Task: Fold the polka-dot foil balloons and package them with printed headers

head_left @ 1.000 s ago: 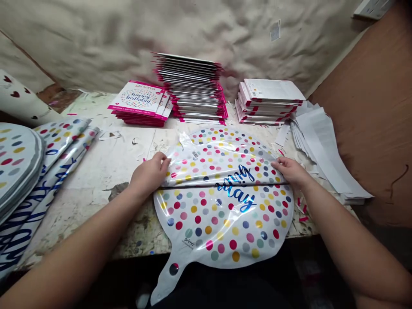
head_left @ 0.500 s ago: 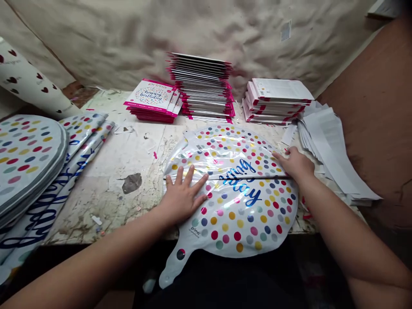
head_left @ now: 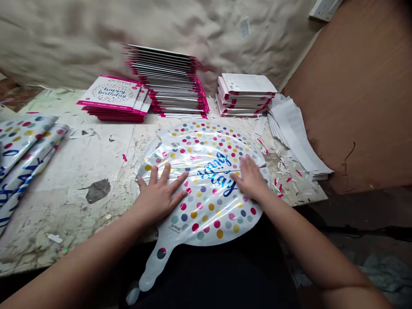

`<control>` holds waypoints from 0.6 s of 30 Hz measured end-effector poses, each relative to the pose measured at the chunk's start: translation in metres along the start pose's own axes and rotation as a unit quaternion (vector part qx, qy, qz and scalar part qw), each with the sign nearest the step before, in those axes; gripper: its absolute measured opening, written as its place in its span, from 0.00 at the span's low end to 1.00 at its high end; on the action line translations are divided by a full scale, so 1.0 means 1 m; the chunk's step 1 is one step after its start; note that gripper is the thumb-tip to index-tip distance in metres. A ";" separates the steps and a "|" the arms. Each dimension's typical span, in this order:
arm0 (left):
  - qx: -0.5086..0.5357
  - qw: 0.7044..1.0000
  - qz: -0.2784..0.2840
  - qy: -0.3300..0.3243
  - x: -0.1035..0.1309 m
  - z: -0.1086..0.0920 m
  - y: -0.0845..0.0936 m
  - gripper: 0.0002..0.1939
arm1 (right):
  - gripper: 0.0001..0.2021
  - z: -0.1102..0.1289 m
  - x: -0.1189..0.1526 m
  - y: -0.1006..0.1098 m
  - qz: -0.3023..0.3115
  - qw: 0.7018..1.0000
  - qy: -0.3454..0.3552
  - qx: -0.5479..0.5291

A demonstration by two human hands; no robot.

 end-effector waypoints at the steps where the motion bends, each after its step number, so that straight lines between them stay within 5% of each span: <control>1: 0.012 1.000 -0.012 -0.011 0.001 0.003 0.004 0.29 | 0.40 -0.019 0.003 0.000 -0.009 1.000 -0.027 0.002; 3: 0.056 0.995 -0.078 -0.012 0.004 0.018 0.020 0.28 | 0.39 -0.042 0.007 -0.001 -0.030 0.998 -0.053 0.017; 6: 0.202 0.954 -0.187 0.115 0.015 0.069 0.044 0.22 | 0.37 -0.048 0.010 -0.009 -0.066 0.995 -0.054 0.043; 9: 0.428 0.872 -0.097 0.219 0.021 0.108 0.035 0.18 | 0.38 -0.046 0.008 -0.016 -0.081 0.994 -0.047 0.050; 12: 0.541 0.811 0.023 0.222 0.019 0.110 0.018 0.19 | 0.38 -0.046 0.006 -0.018 -0.084 0.994 -0.042 0.052; 15: 0.513 0.827 0.063 0.221 0.015 0.109 0.012 0.19 | 0.38 -0.046 0.006 -0.016 -0.086 0.994 -0.040 0.060; 18: 0.387 0.895 0.087 0.204 0.014 0.121 0.018 0.17 | 0.38 -0.045 0.006 -0.015 -0.087 0.993 -0.042 0.067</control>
Point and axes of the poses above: each hand's wrist, its own x-axis away from the middle knuckle, its own y-axis out of the back of the hand, z = x × y, the point moved 5 cm from there along -x, towards the middle knuckle, and after that the axes turned 4 degrees about z, right-handed, at the moved point
